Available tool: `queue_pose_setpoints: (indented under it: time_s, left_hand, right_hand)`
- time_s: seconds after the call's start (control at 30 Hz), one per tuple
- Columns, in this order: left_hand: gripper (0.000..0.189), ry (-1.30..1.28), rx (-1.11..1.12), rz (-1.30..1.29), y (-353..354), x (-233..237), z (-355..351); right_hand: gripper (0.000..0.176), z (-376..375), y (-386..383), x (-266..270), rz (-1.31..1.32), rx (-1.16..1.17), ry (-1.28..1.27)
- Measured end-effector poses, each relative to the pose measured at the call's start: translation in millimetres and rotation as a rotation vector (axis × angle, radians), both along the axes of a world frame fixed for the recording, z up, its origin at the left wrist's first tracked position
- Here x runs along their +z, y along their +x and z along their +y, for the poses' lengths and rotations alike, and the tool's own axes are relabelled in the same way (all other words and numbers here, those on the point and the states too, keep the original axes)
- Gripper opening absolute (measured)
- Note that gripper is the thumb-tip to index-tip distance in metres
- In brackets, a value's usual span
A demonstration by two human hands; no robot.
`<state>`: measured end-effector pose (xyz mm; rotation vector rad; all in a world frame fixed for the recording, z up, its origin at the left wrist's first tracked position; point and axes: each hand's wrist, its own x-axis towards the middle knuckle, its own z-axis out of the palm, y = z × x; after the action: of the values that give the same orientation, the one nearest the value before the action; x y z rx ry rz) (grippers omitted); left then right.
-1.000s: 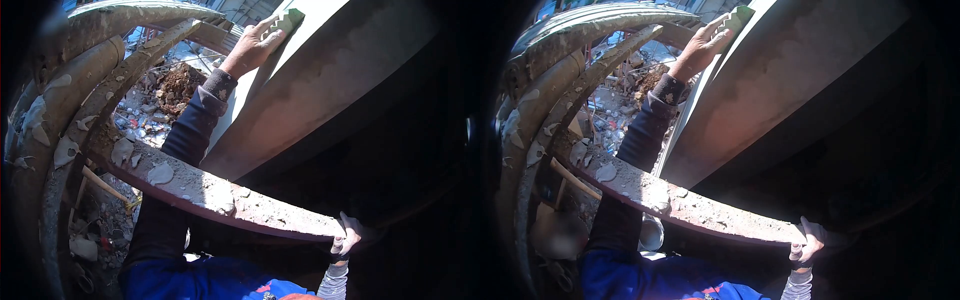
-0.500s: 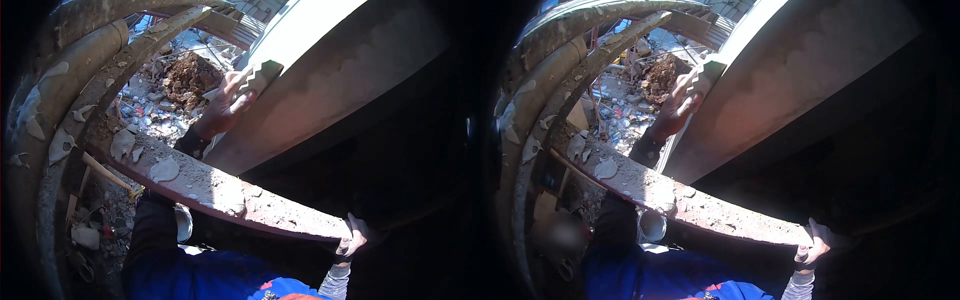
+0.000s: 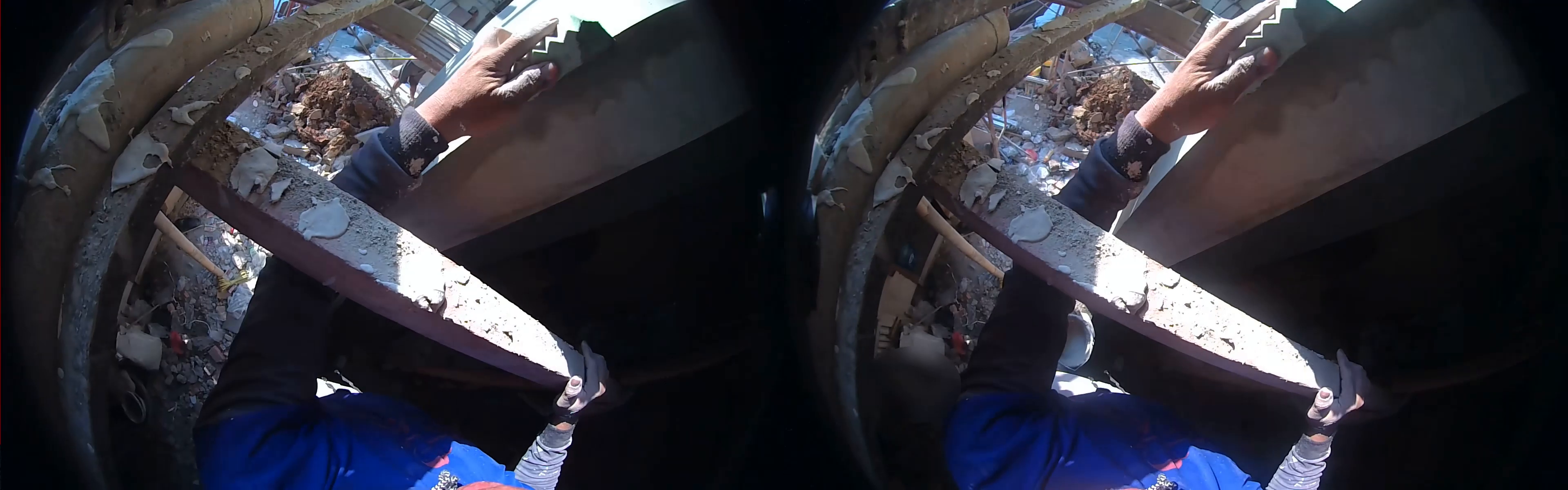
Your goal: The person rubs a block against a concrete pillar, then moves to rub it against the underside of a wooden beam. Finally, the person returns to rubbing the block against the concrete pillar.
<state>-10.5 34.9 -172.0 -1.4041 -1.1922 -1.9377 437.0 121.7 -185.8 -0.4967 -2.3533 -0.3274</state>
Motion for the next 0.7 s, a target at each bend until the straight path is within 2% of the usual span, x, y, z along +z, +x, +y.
queue_pose_setpoints:
  time_s: [0.07, 0.13, 0.2, 0.27, 0.37, 0.43, 0.5, 0.57, 0.6, 0.63, 0.7]
  left_hand:
    - [0.056, -0.043, -0.060, -0.071, 4.2, -51.0, 1.6]
    - [0.054, -0.163, -0.296, -0.443, 18.9, -163.6, -4.1]
    - [0.054, -0.328, -0.075, -0.572, 26.8, -294.0, -13.1]
    - [0.053, -0.475, 0.022, -0.697, 37.7, -389.9, -40.1]
    - [0.052, -0.607, 0.056, -0.834, 60.5, -486.2, -91.3]
    - [0.052, -0.634, 0.029, -0.913, 79.6, -526.7, -126.1]
    - [0.051, -0.580, -0.098, -1.061, 103.0, -549.5, -156.6]
    - [0.068, -0.408, -0.369, -1.401, 128.9, -534.2, -187.3]
    - [0.069, -0.381, -0.407, -1.624, 149.1, -481.3, -200.7]
    - [0.057, -0.503, -0.320, -1.531, 159.8, -488.8, -205.5]
    - [0.048, -0.597, -0.377, -1.391, 178.9, -500.4, -226.6]
  right_hand:
    - [0.079, 6.2, 4.5, -0.3, -0.014, 0.022, 0.008]
    - [0.075, 5.0, 3.0, 1.1, -0.030, 0.038, 0.008]
    - [0.074, -0.1, -1.9, 1.5, -0.007, 0.051, -0.018]
    - [0.074, -1.1, -1.8, 1.7, 0.004, 0.058, -0.015]
    - [0.074, -1.2, -1.2, 2.6, 0.009, 0.084, 0.002]
    - [0.073, 0.7, 2.0, 2.2, 0.009, 0.076, 0.016]
    - [0.072, -0.1, 1.9, 3.6, 0.016, 0.085, 0.015]
    - [0.071, 4.0, 3.6, -0.2, 0.077, 0.090, -0.026]
    - [0.071, 2.4, 3.9, 0.9, 0.073, 0.074, -0.021]
    - [0.071, 2.4, 4.0, 1.1, 0.076, 0.067, -0.036]
    - [0.072, -1.4, 2.3, 2.5, 0.088, 0.082, -0.033]
